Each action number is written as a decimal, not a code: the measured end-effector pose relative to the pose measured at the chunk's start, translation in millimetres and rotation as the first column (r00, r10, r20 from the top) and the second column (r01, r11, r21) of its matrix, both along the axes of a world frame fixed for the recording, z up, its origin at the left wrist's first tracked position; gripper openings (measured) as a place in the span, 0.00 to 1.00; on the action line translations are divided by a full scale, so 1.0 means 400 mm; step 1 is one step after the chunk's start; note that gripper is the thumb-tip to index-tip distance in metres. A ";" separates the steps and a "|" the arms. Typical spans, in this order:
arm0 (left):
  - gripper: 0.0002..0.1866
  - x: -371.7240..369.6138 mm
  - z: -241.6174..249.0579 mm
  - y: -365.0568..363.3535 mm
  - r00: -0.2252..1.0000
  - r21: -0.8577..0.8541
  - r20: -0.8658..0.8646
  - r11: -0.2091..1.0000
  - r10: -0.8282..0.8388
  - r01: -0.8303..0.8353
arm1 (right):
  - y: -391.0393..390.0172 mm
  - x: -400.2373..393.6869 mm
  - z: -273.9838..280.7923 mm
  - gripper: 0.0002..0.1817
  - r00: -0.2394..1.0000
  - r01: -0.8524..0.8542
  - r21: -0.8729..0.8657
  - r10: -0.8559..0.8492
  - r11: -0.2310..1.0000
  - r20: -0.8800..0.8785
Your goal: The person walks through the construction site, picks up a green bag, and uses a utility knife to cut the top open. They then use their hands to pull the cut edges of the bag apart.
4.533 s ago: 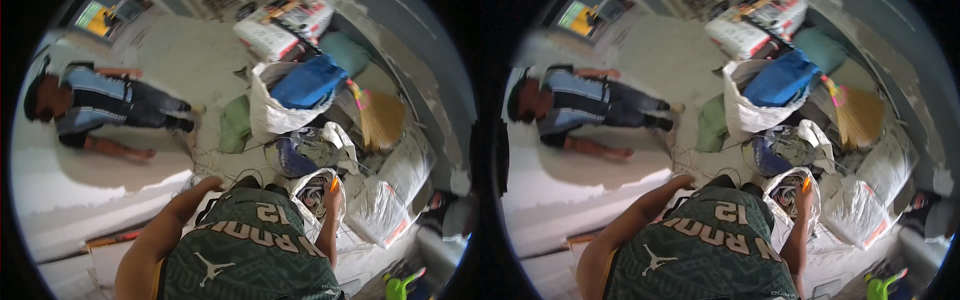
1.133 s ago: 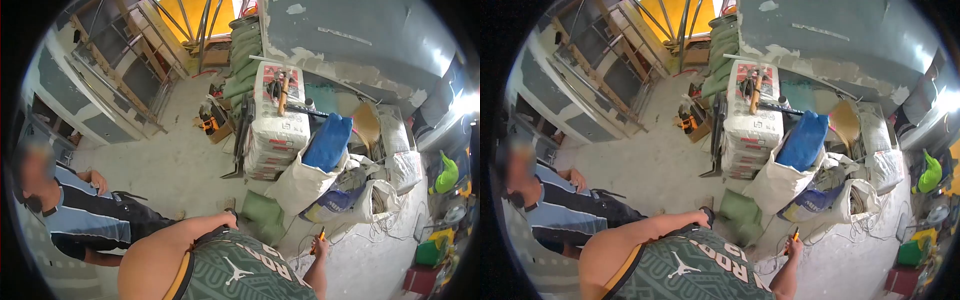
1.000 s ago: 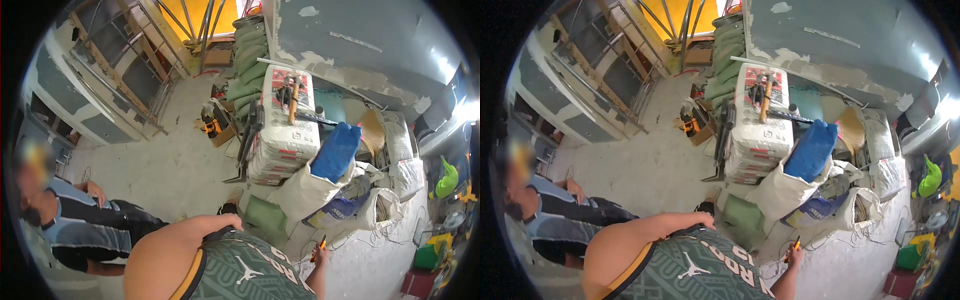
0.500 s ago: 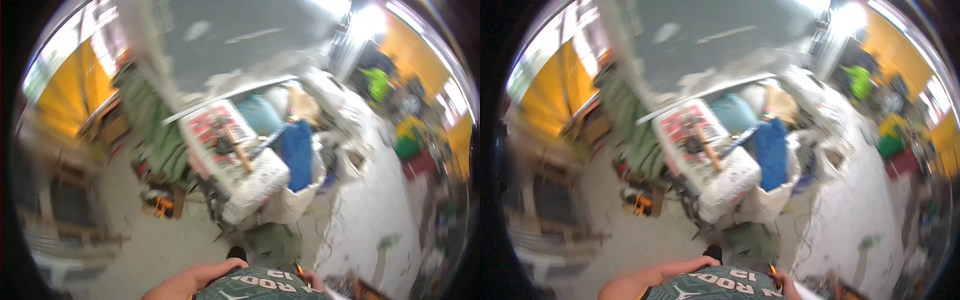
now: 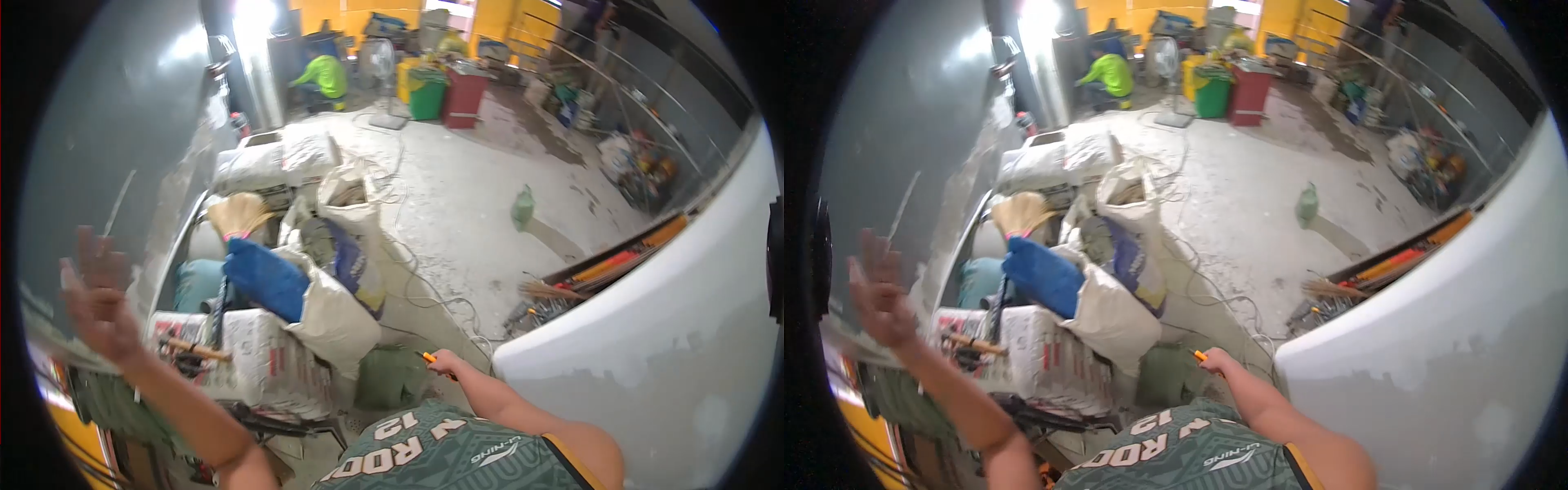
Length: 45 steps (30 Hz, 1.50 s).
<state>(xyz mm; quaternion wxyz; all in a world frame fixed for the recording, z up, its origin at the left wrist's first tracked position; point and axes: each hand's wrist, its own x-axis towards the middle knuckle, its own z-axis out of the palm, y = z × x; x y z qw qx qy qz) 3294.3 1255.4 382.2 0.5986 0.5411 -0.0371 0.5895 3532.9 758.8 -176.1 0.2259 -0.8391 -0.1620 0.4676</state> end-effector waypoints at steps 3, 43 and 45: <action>0.35 0.013 0.170 0.130 0.983 0.004 0.023 0.983 -0.182 0.182 | -0.188 0.017 -0.033 0.16 0.954 0.300 0.004 -0.300 0.954 -0.005; 0.67 -0.302 -1.758 -0.660 -0.938 -0.313 -0.286 0.906 0.196 0.285 | -0.020 -0.239 -0.888 0.21 0.787 0.575 -0.531 -0.599 0.623 0.150; 0.64 -0.298 -1.766 -0.678 -0.931 -0.252 -0.300 0.924 0.208 0.287 | 0.030 -0.147 -1.081 0.18 0.824 0.564 -0.367 -0.528 0.739 0.205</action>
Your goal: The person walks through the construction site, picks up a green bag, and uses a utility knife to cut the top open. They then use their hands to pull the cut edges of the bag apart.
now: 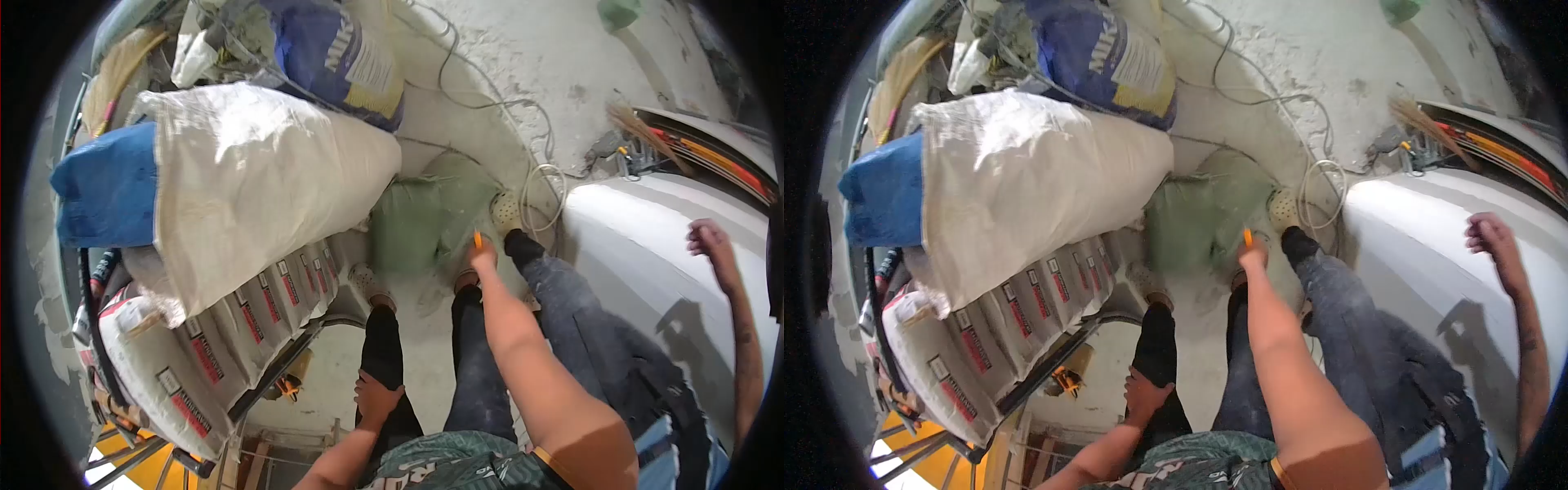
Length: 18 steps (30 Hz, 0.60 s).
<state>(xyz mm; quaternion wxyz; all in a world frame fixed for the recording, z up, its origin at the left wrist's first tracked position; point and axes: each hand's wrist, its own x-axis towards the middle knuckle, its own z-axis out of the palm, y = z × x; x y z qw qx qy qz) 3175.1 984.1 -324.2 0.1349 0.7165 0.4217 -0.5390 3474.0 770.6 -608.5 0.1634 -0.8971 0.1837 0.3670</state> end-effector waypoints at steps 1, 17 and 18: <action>0.64 -0.003 -0.007 -0.003 1.000 0.005 -0.024 1.000 0.008 -0.008 | 0.062 0.061 -0.031 0.17 1.000 -0.024 0.064 0.025 0.998 -0.014; 0.59 -0.044 -0.043 0.011 0.986 0.004 0.092 0.990 0.142 -0.143 | 0.377 0.308 -0.452 0.16 0.918 -0.063 0.335 -0.077 0.940 0.390; 0.59 -0.045 -0.042 0.011 0.985 0.007 0.093 0.989 0.143 -0.144 | 0.369 0.317 -0.443 0.17 0.943 -0.057 0.364 -0.069 0.930 0.324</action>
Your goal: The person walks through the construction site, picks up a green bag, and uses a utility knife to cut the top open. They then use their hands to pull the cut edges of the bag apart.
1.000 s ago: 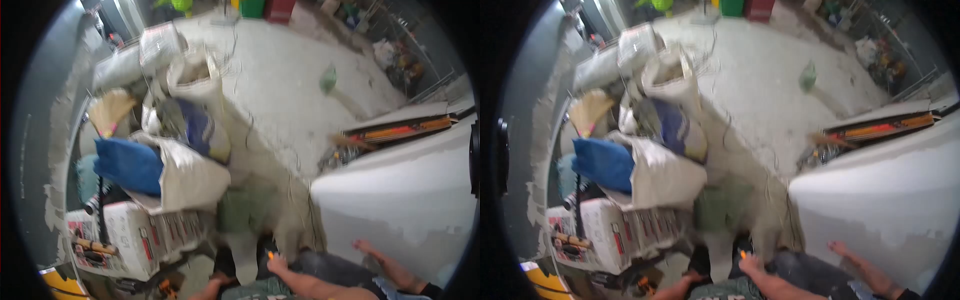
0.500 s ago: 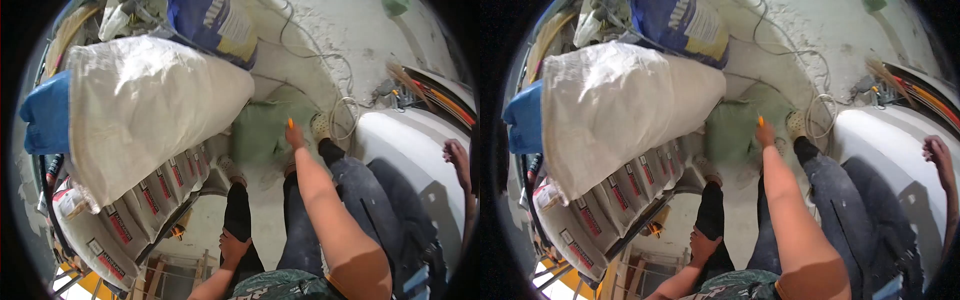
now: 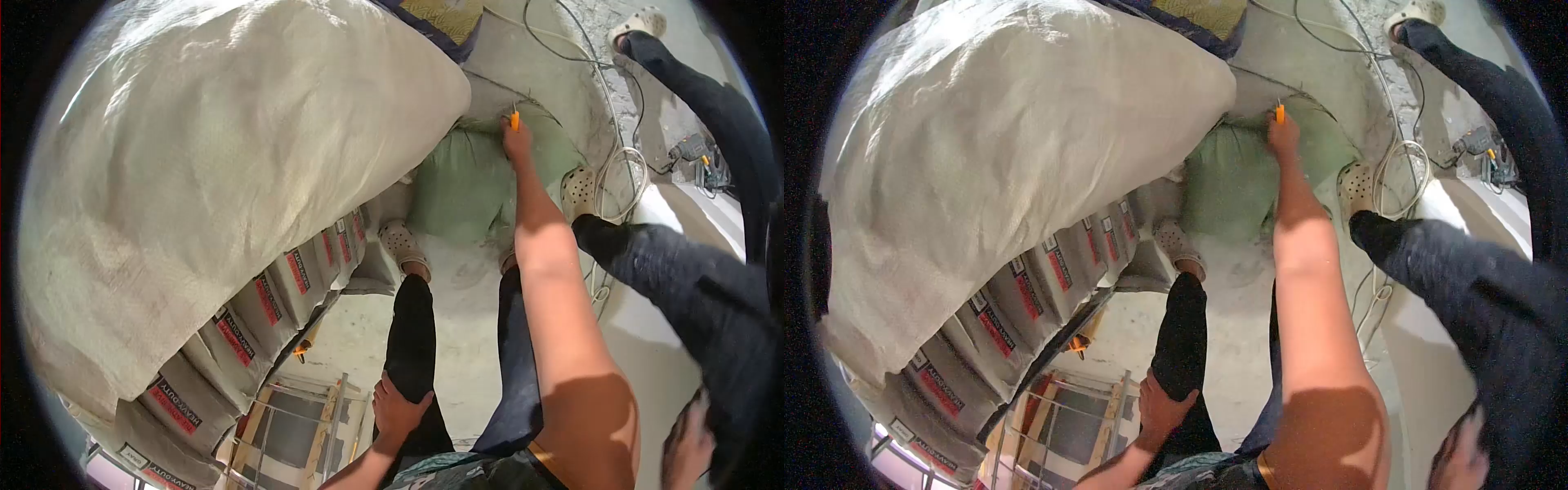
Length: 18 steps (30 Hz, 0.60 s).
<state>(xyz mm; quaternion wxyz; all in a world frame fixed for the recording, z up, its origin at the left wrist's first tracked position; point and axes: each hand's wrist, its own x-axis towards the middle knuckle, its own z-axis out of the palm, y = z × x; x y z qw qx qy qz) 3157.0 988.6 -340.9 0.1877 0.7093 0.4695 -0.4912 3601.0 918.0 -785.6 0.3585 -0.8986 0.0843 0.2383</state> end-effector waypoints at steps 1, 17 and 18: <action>0.59 0.002 0.001 0.000 1.000 0.008 -0.002 1.000 -0.015 0.015 | -0.002 0.017 0.014 0.19 0.998 -0.019 0.028 0.020 0.999 -0.063; 0.59 -0.038 0.002 -0.036 0.997 0.036 0.036 0.997 -0.067 0.066 | -0.149 -0.580 0.509 0.12 0.674 0.547 0.240 -0.251 0.802 -0.695; 0.59 -0.036 0.004 -0.035 0.998 0.034 0.032 0.998 -0.056 0.055 | -0.167 -0.622 0.565 0.11 0.644 0.500 0.137 -0.261 0.855 -0.719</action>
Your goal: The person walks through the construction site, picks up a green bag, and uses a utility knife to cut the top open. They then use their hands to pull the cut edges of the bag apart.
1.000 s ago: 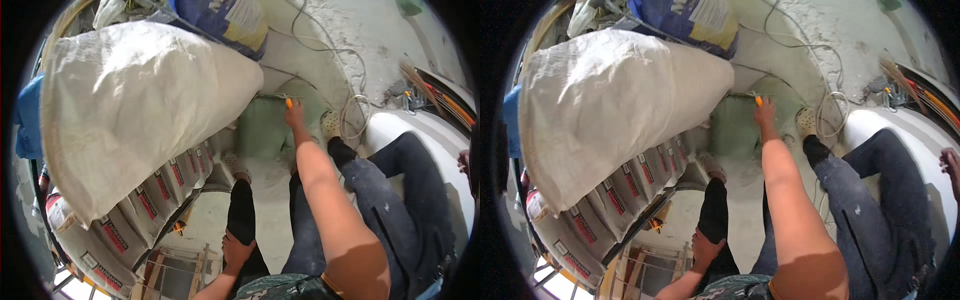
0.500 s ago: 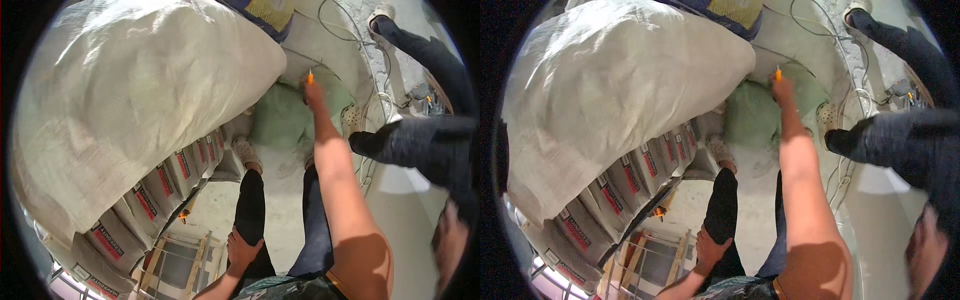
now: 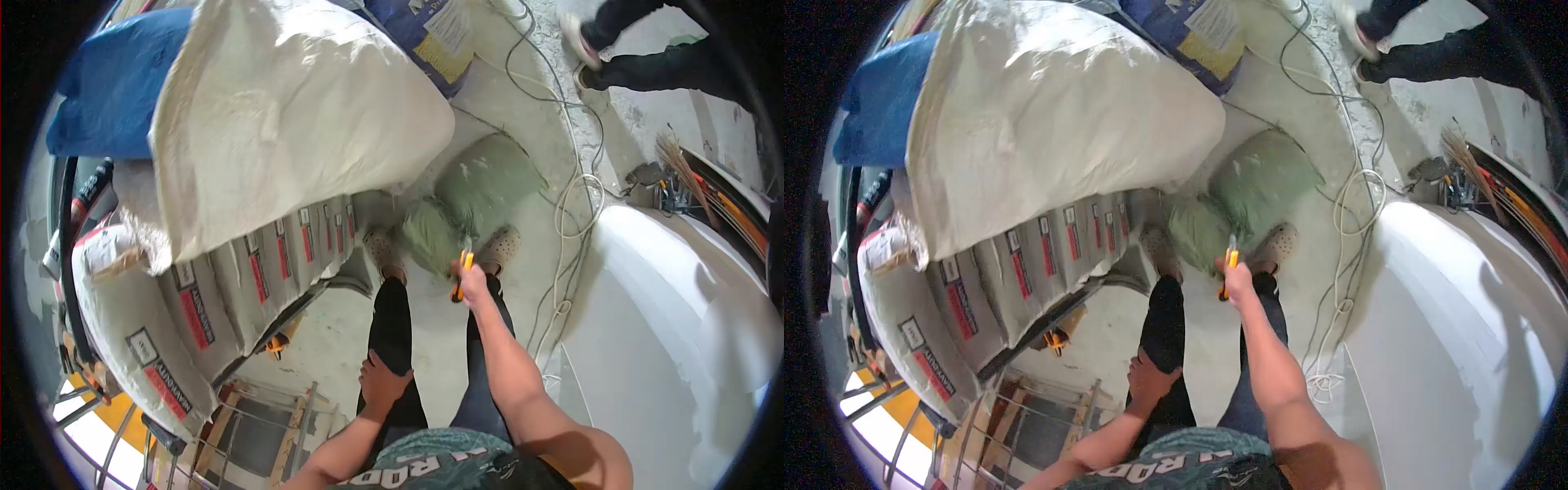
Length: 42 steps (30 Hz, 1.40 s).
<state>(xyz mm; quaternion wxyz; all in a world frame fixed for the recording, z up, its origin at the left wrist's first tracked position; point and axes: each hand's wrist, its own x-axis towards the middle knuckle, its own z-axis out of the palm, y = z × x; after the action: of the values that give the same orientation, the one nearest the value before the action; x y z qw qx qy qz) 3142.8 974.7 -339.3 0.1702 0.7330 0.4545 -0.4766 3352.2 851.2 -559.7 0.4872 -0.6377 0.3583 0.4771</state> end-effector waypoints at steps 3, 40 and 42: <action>0.60 0.004 0.008 0.000 1.000 0.001 -0.009 1.000 0.009 -0.009 | -0.041 -0.096 0.102 0.11 0.939 -0.329 0.108 0.337 0.938 -0.073; 0.06 0.247 1.158 0.347 -0.685 -0.223 0.660 0.951 0.308 0.212 | 0.181 0.110 2.244 0.14 0.021 -0.506 0.193 -0.212 0.841 0.977; 0.06 0.231 1.303 0.422 -0.646 -0.106 0.737 0.978 0.199 0.181 | 0.219 0.144 2.344 0.14 0.151 -0.538 0.400 -0.382 0.742 0.912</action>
<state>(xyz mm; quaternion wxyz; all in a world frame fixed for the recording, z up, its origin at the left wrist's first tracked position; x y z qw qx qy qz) 3235.4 1143.6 181.8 0.5639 0.7079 -0.0107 0.4251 3409.7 938.9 378.0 0.7576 -0.5853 -0.2821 0.0616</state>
